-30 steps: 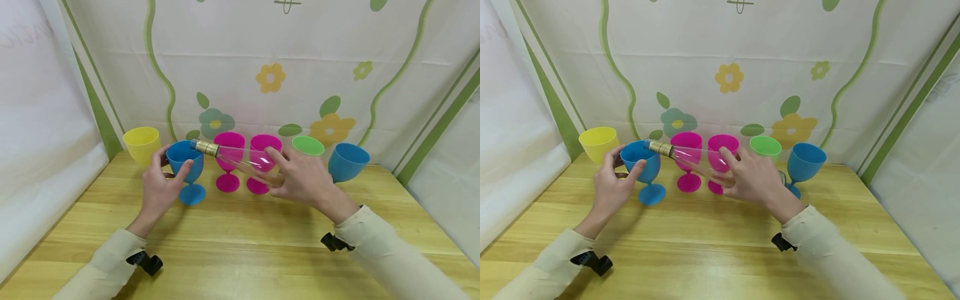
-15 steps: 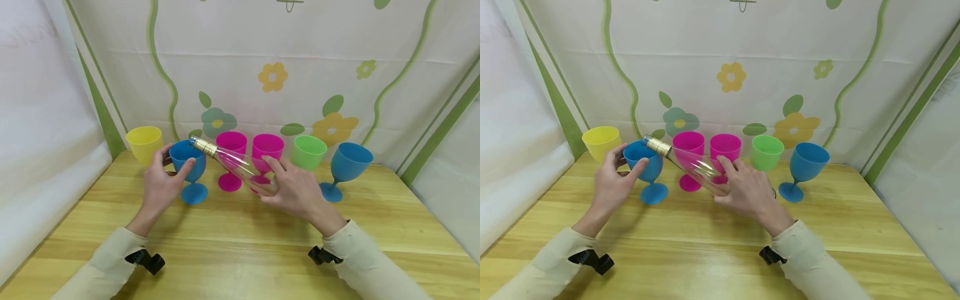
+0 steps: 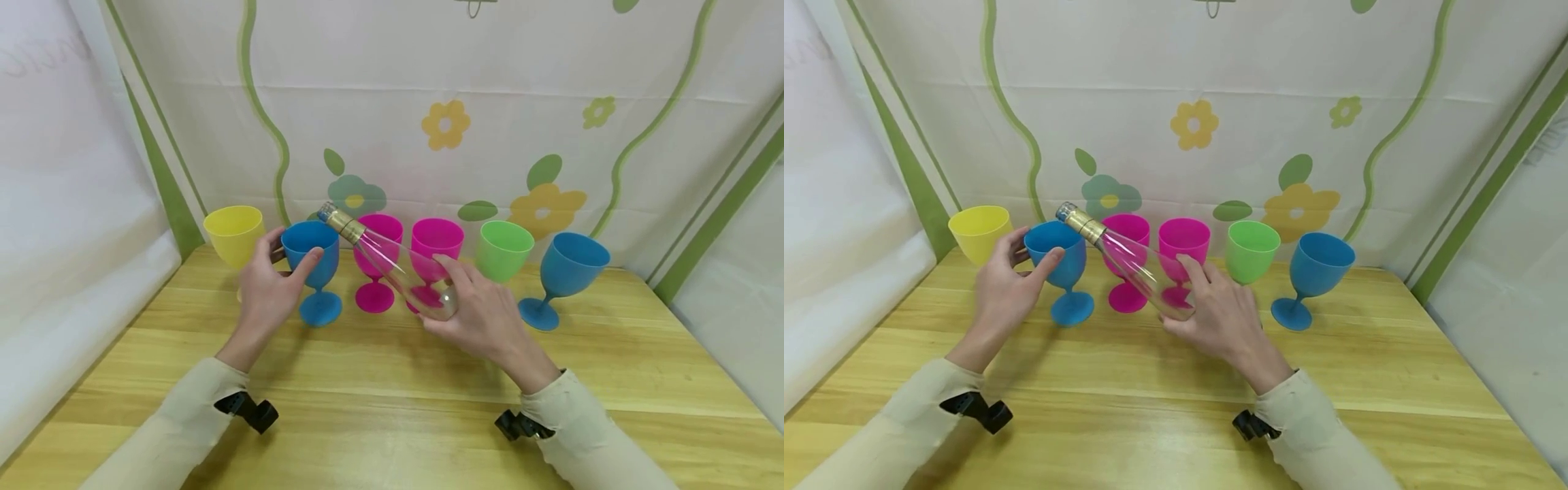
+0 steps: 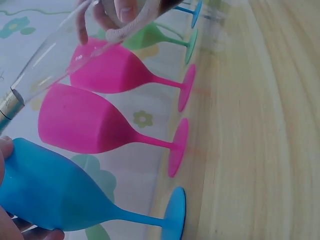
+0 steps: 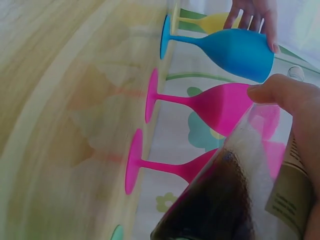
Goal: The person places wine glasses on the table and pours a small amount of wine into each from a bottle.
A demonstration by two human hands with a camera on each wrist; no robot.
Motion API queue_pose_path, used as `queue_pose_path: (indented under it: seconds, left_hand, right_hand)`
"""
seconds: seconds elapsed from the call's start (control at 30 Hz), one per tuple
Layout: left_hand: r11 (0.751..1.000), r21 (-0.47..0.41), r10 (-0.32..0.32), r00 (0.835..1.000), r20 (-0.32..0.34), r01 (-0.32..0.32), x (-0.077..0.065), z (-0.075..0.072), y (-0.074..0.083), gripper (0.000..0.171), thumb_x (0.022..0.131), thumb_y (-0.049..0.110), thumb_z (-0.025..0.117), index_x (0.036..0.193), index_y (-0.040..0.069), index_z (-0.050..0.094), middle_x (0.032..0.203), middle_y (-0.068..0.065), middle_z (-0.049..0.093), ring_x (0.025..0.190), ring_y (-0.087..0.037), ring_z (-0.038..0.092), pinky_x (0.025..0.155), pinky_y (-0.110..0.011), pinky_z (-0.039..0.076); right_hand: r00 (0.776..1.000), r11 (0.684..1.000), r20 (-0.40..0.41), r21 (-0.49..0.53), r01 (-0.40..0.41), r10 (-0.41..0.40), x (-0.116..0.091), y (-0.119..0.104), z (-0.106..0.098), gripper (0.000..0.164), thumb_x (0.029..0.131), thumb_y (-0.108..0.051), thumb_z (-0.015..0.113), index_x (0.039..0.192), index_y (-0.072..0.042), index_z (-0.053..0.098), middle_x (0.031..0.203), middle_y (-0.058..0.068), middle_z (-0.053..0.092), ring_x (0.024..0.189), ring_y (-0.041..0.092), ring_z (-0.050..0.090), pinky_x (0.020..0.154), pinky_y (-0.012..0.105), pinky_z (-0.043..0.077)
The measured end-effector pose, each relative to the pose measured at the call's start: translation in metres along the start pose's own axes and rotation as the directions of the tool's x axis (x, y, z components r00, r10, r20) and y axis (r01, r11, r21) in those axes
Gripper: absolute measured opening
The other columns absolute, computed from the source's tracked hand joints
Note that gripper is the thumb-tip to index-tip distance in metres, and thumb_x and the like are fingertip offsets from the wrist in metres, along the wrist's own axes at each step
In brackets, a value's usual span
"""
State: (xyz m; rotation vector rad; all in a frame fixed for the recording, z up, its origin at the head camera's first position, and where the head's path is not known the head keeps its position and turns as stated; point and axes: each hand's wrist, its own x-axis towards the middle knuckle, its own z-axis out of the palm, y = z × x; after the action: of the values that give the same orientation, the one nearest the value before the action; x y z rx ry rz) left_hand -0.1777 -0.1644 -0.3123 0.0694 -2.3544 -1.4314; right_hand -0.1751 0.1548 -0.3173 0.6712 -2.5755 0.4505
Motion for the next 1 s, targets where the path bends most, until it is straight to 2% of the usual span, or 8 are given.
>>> queue_pose_path:
  seconds: [0.37, 0.57, 0.8, 0.93, 1.0]
  left_hand:
    - [1.0, 0.016, 0.016, 0.999, -0.03, -0.015, 0.019, 0.015, -0.003, 0.089, 0.098, 0.059, 0.069, 0.161, 0.007, 0.036, 0.156, -0.017, 0.056, 0.144, -0.037, 0.054, 0.11, -0.056, 0.055]
    - [0.999, 0.046, 0.026, 0.999, -0.026, -0.025, 0.024, 0.019, -0.004, 0.091, 0.098, 0.061, 0.067, 0.162, 0.007, 0.033, 0.158, -0.017, 0.054, 0.145, -0.037, 0.052, 0.11, -0.056, 0.055]
    - [0.998, -0.01, 0.065, 0.996, -0.059, -0.066, 0.011, 0.011, -0.006, 0.089, 0.096, 0.056, 0.072, 0.161, 0.007, 0.035, 0.16, -0.012, 0.051, 0.143, -0.033, 0.053, 0.114, -0.054, 0.049]
    - [0.996, -0.018, 0.086, 0.989, -0.122, -0.089, -0.001, 0.002, -0.011, 0.081, 0.097, 0.048, 0.075, 0.157, 0.005, 0.041, 0.153, -0.011, 0.057, 0.136, -0.032, 0.058, 0.11, -0.051, 0.05]
    - [0.996, -0.005, 0.087, 0.982, -0.168, -0.089, -0.007, -0.004, -0.015, 0.078, 0.097, 0.046, 0.076, 0.155, 0.005, 0.044, 0.149, -0.009, 0.061, 0.133, -0.029, 0.061, 0.106, -0.043, 0.051]
  right_hand:
    - [1.0, 1.0, -0.025, 0.011, 0.006, -0.006, -0.009, 0.004, 0.002, 0.092, 0.073, -0.047, 0.092, 0.148, -0.013, 0.052, 0.109, 0.008, 0.073, 0.075, 0.019, 0.066, 0.053, 0.027, 0.049]
    - [0.999, 1.0, -0.037, 0.016, 0.014, -0.013, -0.012, 0.005, 0.002, 0.092, 0.073, -0.048, 0.092, 0.148, -0.013, 0.054, 0.108, 0.009, 0.074, 0.075, 0.019, 0.065, 0.053, 0.027, 0.048]
    - [0.999, 1.0, -0.05, 0.025, 0.003, -0.002, -0.013, 0.004, -0.002, 0.093, 0.071, -0.049, 0.092, 0.149, -0.015, 0.053, 0.108, 0.007, 0.073, 0.076, 0.019, 0.065, 0.053, 0.028, 0.05]
    - [0.999, 1.0, -0.048, 0.031, 0.001, 0.001, -0.013, 0.003, -0.004, 0.093, 0.072, -0.048, 0.093, 0.149, -0.016, 0.053, 0.109, 0.007, 0.073, 0.078, 0.019, 0.067, 0.054, 0.029, 0.052]
    - [0.999, 1.0, -0.047, 0.031, 0.003, -0.001, -0.013, 0.003, -0.005, 0.093, 0.071, -0.048, 0.093, 0.149, -0.016, 0.052, 0.109, 0.007, 0.073, 0.078, 0.02, 0.067, 0.054, 0.029, 0.052]
